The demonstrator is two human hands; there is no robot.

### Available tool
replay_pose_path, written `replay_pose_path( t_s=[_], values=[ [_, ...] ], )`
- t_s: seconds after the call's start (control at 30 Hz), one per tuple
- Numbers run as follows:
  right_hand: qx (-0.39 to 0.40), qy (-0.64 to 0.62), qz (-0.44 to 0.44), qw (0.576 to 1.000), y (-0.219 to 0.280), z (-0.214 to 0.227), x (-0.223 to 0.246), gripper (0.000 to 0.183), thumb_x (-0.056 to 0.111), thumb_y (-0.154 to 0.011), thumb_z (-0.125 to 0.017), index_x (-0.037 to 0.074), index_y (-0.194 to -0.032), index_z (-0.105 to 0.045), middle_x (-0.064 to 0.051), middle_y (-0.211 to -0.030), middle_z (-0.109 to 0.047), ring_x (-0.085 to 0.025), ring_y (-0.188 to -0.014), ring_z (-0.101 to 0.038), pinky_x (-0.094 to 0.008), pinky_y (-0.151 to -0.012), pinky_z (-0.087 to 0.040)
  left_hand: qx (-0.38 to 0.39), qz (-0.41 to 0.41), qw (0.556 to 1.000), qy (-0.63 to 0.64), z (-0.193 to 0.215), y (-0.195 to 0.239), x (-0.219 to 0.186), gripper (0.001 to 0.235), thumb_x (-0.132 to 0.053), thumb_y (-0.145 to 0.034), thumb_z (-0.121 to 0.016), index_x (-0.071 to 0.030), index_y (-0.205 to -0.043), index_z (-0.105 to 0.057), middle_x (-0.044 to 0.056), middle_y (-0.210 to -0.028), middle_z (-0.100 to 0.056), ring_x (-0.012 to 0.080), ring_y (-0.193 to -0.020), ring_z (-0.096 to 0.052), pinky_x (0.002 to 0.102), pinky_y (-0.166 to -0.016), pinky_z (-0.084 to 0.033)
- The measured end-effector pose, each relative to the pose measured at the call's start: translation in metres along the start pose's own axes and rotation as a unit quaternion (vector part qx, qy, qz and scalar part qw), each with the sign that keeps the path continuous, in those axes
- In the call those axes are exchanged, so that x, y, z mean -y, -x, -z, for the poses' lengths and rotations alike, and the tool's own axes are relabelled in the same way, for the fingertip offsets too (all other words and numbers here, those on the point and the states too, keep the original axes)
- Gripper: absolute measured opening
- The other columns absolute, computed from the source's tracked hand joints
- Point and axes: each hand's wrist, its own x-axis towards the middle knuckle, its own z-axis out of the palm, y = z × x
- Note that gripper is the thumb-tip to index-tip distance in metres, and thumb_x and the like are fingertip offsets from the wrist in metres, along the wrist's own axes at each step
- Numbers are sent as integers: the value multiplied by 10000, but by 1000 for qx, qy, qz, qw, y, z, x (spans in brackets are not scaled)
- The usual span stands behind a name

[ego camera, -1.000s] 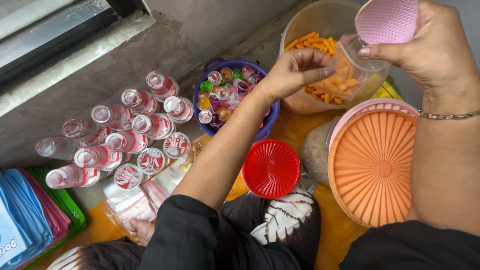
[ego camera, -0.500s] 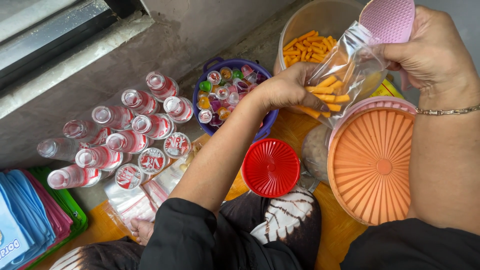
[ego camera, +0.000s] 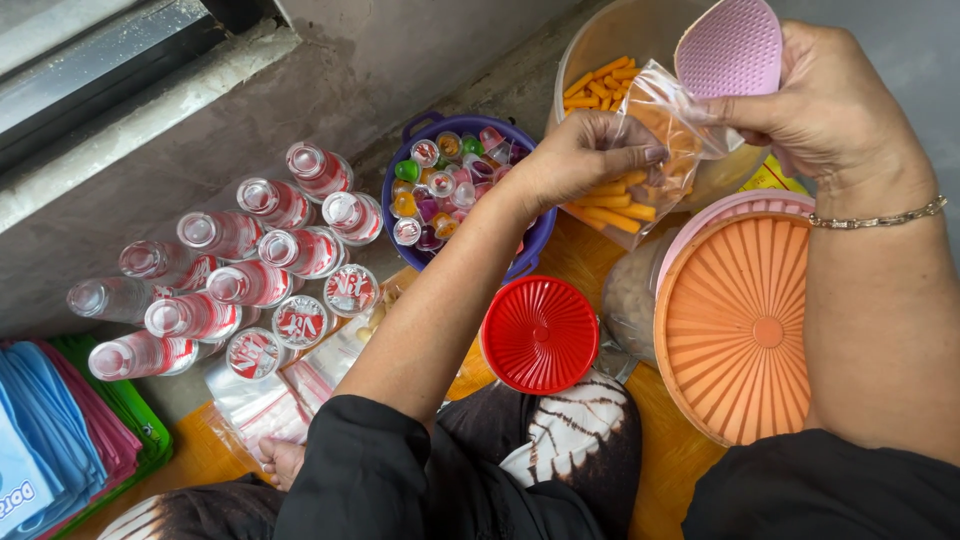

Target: The person scoops cashew nuts from a large container into small plastic bags using a pink scoop, then seals the bags. They repeat the process with orange stick-shaped snacks, filling and sealing multiple bags.

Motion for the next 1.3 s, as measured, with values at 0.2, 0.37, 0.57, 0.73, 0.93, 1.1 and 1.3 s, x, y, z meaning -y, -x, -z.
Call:
replay_pose_path(
  t_s=[0.2, 0.37, 0.57, 0.73, 0.93, 1.1, 1.3],
  values=[
    [-19, 352, -78, 933, -49, 17, -38, 547, 532, -1094, -697, -2, -1194, -630, -234, -1027, -695, -415, -858, -643, -504, -692, -470, -85, 17, 993, -77, 16, 15, -13, 98, 16, -820, -827, -19, -884, -762, 127, -844, -810, 164, -737, -794, 241, -720, -666],
    [102, 579, -325, 740, -79, -20, -75, 895, 839, -924, -448, 129, -1463, -531, -187, -1325, -721, -439, -1220, -673, -483, -968, -430, -75, 14, 993, -91, 19, 28, -30, 227, 81, -754, -867, -60, -827, -704, 102, -841, -798, 158, -740, -796, 303, -703, -704],
    [172, 586, -354, 708, -93, -49, -83, 590, 825, -823, -489, 265, -751, -663, 56, -690, -774, -237, -783, -758, -356, -773, -516, -62, 14, 995, -80, 35, 44, -40, 278, 110, -778, -844, -70, -890, -664, 134, -844, -793, 204, -799, -813, 313, -746, -703],
    [248, 513, -359, 740, -102, -88, -100, 291, 333, -816, -671, 102, -988, -713, -122, -992, -717, -281, -886, -648, -417, -820, -481, -85, 14, 993, -79, 39, 53, -34, 286, 76, -739, -877, -67, -867, -664, 104, -853, -794, 171, -780, -793, 310, -732, -691],
    [278, 483, -316, 768, -116, -85, -141, 131, 198, -812, -716, 71, -843, -723, -119, -816, -700, -259, -727, -615, -414, -726, -462, -128, 0, 985, -115, 35, 56, -21, 358, -24, -658, -950, -35, -938, -726, 83, -726, -769, 94, -667, -710, 220, -646, -572],
    [287, 500, -282, 767, -118, -77, -166, 201, 281, -752, -750, 81, -750, -741, -115, -733, -704, -258, -649, -623, -391, -652, -471, -138, -3, 984, -114, 42, 56, -17, 340, -27, -675, -944, -49, -935, -727, 75, -725, -769, 81, -665, -700, 211, -625, -562],
    [297, 520, -235, 766, -131, -89, -181, 305, 392, -673, -797, 93, -625, -765, -111, -622, -708, -257, -545, -634, -359, -553, -483, -143, -13, 984, -104, 46, 48, -3, 338, -33, -687, -942, -53, -947, -727, 77, -725, -768, 92, -655, -717, 214, -615, -569]
  ],
)
